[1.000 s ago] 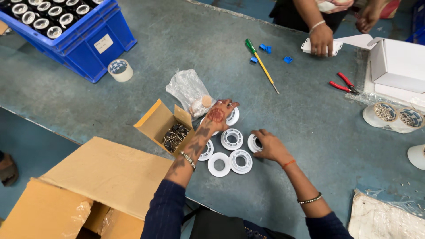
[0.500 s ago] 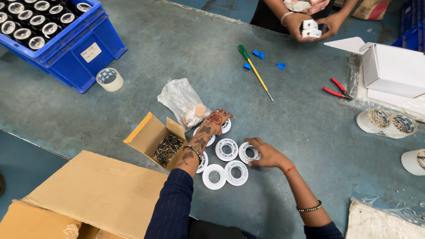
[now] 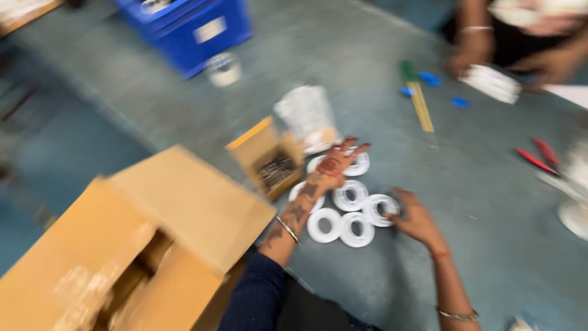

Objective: The person packs white plastic rings and small hardware bags into small cardboard boxes. They retrieve boxes from a larger carton, place the items inside, and close the flaps.

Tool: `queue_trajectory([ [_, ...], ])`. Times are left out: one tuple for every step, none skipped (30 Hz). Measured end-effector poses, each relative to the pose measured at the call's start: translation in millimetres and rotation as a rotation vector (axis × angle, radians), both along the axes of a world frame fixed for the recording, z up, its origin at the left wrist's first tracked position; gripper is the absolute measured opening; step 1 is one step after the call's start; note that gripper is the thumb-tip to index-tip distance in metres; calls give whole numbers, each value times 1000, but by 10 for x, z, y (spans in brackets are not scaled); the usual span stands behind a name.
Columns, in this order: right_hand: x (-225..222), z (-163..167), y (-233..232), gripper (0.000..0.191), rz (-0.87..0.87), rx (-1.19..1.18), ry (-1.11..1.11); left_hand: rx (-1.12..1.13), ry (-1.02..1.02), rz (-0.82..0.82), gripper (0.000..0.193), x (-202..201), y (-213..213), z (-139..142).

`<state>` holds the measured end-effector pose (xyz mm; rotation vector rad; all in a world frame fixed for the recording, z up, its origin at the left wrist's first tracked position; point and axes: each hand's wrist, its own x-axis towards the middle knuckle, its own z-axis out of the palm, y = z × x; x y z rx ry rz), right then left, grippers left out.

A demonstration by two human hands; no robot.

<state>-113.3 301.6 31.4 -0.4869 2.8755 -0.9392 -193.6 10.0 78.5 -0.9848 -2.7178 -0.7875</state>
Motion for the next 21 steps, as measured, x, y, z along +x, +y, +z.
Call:
queue_trajectory([
  [65,93,-14,77,10,41,101,85,65,47,102,260,-170,-6],
  [99,171,-136,73,20,74,205,158,51,99,93,566,-343,-16],
  [161,264,-294,69,-26,31,181,231,44,153,84,915,-490,-31],
  [243,417,-395,65,-73,-8,152,307,43,206,76,1275,-645,-48],
  [328,561,-570,57,-8,11,306,297,45,316,67,1659,-837,-63],
  [397,714,-767,50,51,20,466,288,51,418,59,2054,-1058,-82],
  [453,864,-997,43,97,-78,452,280,59,515,51,2436,-1276,-101],
  [543,989,-1254,37,136,-174,433,262,95,670,42,2814,-1505,-122],
  [644,1081,-1518,30,168,-268,409,242,130,819,34,3170,-1746,-149],
  [758,1155,-1788,29,218,-304,359,139,133,972,30,3489,-2012,-171],
  [886,1210,-2062,28,261,-338,309,33,132,1116,26,3798,-2274,-191],
  [1025,1251,-2324,26,299,-368,259,24,66,1283,26,4080,-2536,-209],
  [1162,1252,-2613,28,395,-407,153,17,-2,1445,28,4340,-2794,-234],
  [1318,1234,-2897,29,487,-441,46,2,-85,1593,32,4601,-3063,-249],
  [1504,1209,-3140,24,621,-431,99,-29,-190,1677,36,4817,-3314,-269],
  [1683,1178,-3384,19,750,-423,157,-64,-304,1725,41,4993,-3553,-290],
  [1842,1149,-3627,20,827,-390,107,-108,-416,1741,45,5143,-3784,-307],
  [1977,1123,-3848,20,898,-357,54,-143,-525,1726,49,5258,-3978,-340],
  [2073,1109,-4064,21,938,-316,37,-167,-579,1693,53,5317,-4157,-377],
  [2165,1097,-4292,22,974,-274,18,-191,-637,1653,57,5379,-4325,-404],
  [2243,1081,-4512,23,1011,-233,-1,-211,-677,1623,62,5471,-4471,-427],
])
